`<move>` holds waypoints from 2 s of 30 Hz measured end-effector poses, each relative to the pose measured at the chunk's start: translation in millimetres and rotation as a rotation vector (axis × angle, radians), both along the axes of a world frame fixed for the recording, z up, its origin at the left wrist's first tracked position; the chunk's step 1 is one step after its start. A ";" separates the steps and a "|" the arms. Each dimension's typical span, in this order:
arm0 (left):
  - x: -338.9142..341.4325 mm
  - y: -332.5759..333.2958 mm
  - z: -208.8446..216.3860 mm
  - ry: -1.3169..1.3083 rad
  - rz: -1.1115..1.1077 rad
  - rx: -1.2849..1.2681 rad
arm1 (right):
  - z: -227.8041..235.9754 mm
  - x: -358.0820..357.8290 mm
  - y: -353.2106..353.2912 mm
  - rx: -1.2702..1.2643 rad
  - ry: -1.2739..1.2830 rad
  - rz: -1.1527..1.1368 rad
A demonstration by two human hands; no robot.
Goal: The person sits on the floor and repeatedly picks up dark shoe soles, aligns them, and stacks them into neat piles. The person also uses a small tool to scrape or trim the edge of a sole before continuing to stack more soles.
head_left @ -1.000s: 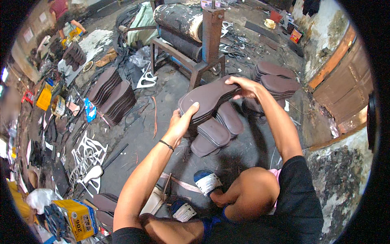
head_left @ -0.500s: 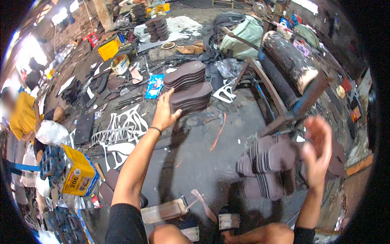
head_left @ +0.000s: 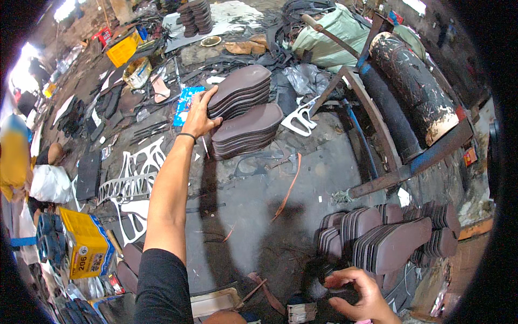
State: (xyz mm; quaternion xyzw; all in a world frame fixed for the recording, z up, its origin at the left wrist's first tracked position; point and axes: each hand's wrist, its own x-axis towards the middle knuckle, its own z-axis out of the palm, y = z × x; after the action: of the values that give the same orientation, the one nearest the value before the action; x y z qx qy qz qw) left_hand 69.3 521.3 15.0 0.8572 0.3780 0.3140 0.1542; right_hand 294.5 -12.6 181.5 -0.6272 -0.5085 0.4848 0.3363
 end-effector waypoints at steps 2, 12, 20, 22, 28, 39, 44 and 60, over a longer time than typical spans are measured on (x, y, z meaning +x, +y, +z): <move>4.3 -2.8 2.2 -0.033 0.000 0.033 | -1.2 -3.1 6.4 -0.022 -0.033 0.052; -30.0 -183.3 72.1 -0.439 0.166 -0.013 | -80.3 -65.2 85.0 0.022 0.486 -0.154; -65.8 -463.4 -3.1 -0.221 -0.018 -0.626 | -169.8 -126.7 132.2 0.175 -0.459 -0.130; -103.5 -464.4 -10.1 -0.074 0.090 -0.482 | -182.4 -130.8 108.2 0.030 -0.713 0.090; -111.7 -395.4 91.9 0.014 0.029 0.037 | -231.3 -136.3 72.2 0.234 -0.551 0.067; -135.1 -394.9 43.6 0.285 -0.140 -0.165 | -217.5 -118.7 50.6 0.087 -0.963 0.315; -131.4 -392.7 75.4 0.255 -0.197 -0.087 | -229.6 -113.1 51.0 0.348 -0.648 0.224; -175.8 -390.6 -5.2 0.140 -0.073 -0.554 | -240.8 -120.8 57.7 0.215 -0.996 0.328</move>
State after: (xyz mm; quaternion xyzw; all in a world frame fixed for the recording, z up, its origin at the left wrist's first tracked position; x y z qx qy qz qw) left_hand -106.5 130.7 9.8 0.8151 0.4279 0.1328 0.3672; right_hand 173.7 45.2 -59.3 -0.6557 -0.7446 0.1196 0.0364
